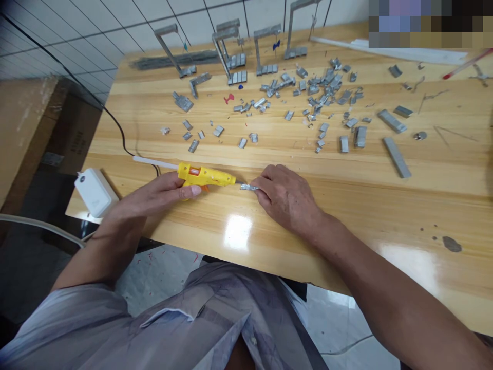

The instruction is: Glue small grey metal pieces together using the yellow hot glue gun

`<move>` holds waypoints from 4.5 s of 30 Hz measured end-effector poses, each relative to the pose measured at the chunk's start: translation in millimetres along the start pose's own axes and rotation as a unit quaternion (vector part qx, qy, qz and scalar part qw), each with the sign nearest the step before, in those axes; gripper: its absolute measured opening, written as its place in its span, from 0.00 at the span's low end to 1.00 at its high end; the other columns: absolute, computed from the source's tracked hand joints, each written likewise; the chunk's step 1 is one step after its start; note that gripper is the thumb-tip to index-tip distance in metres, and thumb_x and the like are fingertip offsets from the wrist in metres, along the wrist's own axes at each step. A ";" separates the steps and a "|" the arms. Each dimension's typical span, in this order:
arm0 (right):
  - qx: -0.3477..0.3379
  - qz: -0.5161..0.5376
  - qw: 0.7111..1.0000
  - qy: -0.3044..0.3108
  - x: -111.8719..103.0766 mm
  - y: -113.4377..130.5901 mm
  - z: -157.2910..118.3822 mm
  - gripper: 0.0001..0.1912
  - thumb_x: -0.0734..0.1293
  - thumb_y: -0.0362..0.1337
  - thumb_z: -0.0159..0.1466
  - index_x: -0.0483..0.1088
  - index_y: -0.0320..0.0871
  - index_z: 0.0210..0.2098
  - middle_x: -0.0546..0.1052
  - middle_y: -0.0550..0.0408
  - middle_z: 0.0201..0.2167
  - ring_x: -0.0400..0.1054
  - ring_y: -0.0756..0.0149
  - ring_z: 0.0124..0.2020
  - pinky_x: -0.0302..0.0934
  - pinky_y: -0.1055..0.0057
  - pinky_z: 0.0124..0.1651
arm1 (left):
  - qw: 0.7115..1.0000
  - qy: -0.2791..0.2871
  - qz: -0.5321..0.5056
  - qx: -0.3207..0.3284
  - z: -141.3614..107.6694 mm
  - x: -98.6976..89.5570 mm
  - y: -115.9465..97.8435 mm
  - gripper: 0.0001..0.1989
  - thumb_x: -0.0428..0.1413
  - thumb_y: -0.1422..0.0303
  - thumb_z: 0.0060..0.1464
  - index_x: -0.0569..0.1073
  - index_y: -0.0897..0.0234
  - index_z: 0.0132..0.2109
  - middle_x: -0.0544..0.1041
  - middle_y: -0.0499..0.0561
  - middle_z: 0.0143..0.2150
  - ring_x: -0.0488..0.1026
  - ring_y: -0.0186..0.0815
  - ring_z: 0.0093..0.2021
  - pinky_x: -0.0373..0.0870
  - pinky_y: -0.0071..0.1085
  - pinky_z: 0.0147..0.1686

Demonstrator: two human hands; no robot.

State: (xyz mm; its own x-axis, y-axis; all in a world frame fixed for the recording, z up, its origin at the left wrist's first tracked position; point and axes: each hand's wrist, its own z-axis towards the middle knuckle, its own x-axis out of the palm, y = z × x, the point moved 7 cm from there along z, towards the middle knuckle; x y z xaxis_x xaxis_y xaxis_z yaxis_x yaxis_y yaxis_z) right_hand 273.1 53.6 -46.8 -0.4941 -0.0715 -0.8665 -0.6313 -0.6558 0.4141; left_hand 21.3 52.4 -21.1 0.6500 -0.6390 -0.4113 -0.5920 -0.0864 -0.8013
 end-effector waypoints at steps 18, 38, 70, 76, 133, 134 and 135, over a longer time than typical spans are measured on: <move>-0.008 -0.002 1.000 -0.001 -1.4 1.6 0.7 0.15 0.62 0.34 0.75 0.82 0.44 0.48 0.81 0.46 0.41 0.74 0.54 0.44 0.65 0.61 0.44 | 0.997 0.004 0.081 0.008 -0.4 7.4 -0.8 0.29 0.53 0.43 0.71 0.79 0.62 0.60 0.83 0.54 0.54 0.78 0.45 0.51 0.74 0.34 0.51; -0.010 -0.009 1.000 -0.011 -1.4 1.2 -0.9 0.15 0.63 0.34 0.75 0.82 0.43 0.48 0.81 0.46 0.42 0.74 0.54 0.44 0.65 0.62 0.43 | 0.985 -0.078 0.149 -0.049 -16.2 15.8 -7.0 0.32 0.50 0.38 0.69 0.79 0.64 0.44 0.82 0.52 0.43 0.77 0.42 0.42 0.71 0.34 0.41; 0.003 -0.007 1.000 0.014 -0.4 0.5 0.8 0.15 0.62 0.35 0.76 0.81 0.45 0.49 0.81 0.45 0.43 0.74 0.54 0.45 0.65 0.61 0.45 | 0.986 -0.070 0.140 -0.059 -22.3 15.8 -3.6 0.31 0.51 0.38 0.69 0.80 0.63 0.46 0.82 0.52 0.42 0.77 0.43 0.42 0.73 0.33 0.41; -0.002 -0.010 1.000 0.010 -0.1 0.3 0.6 0.15 0.62 0.35 0.76 0.81 0.45 0.49 0.81 0.46 0.42 0.74 0.54 0.45 0.65 0.62 0.44 | 0.997 -0.018 0.078 -0.011 -13.7 15.9 -3.1 0.29 0.53 0.43 0.71 0.80 0.63 0.56 0.84 0.54 0.48 0.78 0.42 0.45 0.74 0.33 0.44; -0.007 -0.021 1.000 0.006 1.1 -1.9 -0.1 0.14 0.63 0.34 0.75 0.82 0.47 0.48 0.82 0.47 0.43 0.75 0.54 0.45 0.67 0.61 0.44 | 0.996 0.064 0.010 -0.066 29.4 -15.0 -5.9 0.21 0.63 0.48 0.57 0.76 0.62 0.30 0.70 0.49 0.26 0.65 0.34 0.29 0.62 0.32 0.32; -0.008 -0.021 1.000 0.005 1.1 -2.0 -0.2 0.14 0.63 0.34 0.75 0.81 0.47 0.48 0.82 0.47 0.43 0.75 0.54 0.45 0.67 0.61 0.44 | 0.996 0.062 0.001 -0.065 29.1 -15.1 -6.0 0.21 0.64 0.48 0.57 0.77 0.61 0.30 0.70 0.49 0.26 0.65 0.34 0.29 0.62 0.32 0.32; -0.010 -0.021 1.000 0.002 0.7 -1.9 -0.4 0.14 0.63 0.34 0.75 0.81 0.47 0.48 0.82 0.47 0.43 0.76 0.54 0.45 0.68 0.61 0.44 | 0.996 0.060 -0.008 -0.065 28.3 -15.5 -6.1 0.21 0.64 0.47 0.56 0.78 0.61 0.31 0.70 0.49 0.26 0.65 0.35 0.29 0.62 0.32 0.32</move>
State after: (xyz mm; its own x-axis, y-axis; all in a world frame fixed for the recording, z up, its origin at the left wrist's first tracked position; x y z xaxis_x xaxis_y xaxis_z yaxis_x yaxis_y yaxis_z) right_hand 274.3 54.5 -48.3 -0.4646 -0.0460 -0.8843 -0.6390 -0.6739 0.3708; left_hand 28.3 84.4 -22.2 0.6034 -0.7224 -0.3377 -0.6431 -0.1905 -0.7417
